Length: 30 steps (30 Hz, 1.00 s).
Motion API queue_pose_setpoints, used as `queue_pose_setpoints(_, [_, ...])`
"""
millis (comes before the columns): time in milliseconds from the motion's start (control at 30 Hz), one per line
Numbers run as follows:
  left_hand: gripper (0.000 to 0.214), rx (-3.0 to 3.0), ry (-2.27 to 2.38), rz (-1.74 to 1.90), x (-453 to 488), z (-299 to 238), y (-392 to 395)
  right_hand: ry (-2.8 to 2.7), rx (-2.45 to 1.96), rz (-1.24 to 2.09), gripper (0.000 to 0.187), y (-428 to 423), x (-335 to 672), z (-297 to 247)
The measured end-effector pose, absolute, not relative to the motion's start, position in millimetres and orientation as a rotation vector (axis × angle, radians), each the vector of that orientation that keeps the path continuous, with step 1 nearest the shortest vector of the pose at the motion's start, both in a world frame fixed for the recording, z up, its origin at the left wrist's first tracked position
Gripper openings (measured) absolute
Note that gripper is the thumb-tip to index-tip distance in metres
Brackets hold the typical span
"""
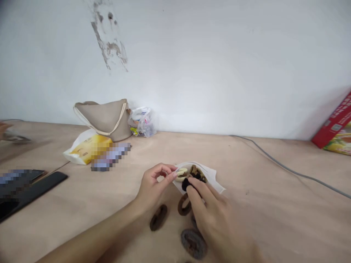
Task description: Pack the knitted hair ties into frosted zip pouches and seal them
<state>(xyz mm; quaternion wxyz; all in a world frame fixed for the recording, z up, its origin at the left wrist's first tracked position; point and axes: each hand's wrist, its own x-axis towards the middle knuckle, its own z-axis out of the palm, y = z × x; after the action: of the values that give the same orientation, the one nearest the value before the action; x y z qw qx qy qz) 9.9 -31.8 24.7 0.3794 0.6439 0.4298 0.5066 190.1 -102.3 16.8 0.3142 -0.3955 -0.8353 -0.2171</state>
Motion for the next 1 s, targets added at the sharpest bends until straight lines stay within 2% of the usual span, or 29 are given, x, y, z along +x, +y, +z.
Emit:
queue_pose_setpoints(167, [0.017, 1.673, 1.111, 1.298, 10.0, 25.3, -31.7, -2.221, -1.042, -0.380, 0.034, -107.3, 186.3, 14.9])
queue_pose_setpoints(300, [0.016, 1.689, 1.120, 1.296, 10.2, 26.9, -31.8, -2.193, -1.034, -0.404, 0.033, -114.0, 179.6, 16.5])
queue_pose_setpoints(500, [0.014, 1.691, 1.123, 1.295, 9.6, 25.6, -32.6, -2.216, -1.146, -0.360, 0.019, -111.4, 180.5, 9.8])
queue_pose_setpoints(667, [0.017, 1.687, 1.131, 1.287, 9.7, 27.1, -33.7, -2.203, -0.968, -0.325, 0.026, -107.9, 189.8, 11.1])
queue_pose_setpoints(800, [0.017, 1.703, 1.133, 1.303, 9.8, 27.9, -34.4, -2.164, -1.072, -0.409, 0.032, -94.3, 193.0, 18.9])
queue_pose_setpoints(933, [0.017, 1.749, 1.140, 1.304, 8.2, 25.5, -33.9, -2.178, -1.054, -0.249, 0.027, -104.7, 190.3, 27.3])
queue_pose_setpoints(1000, [0.016, 1.765, 1.144, 1.308, 7.2, 24.2, -33.7, -2.220, -0.920, -0.283, 0.024, -121.2, 190.2, 25.4])
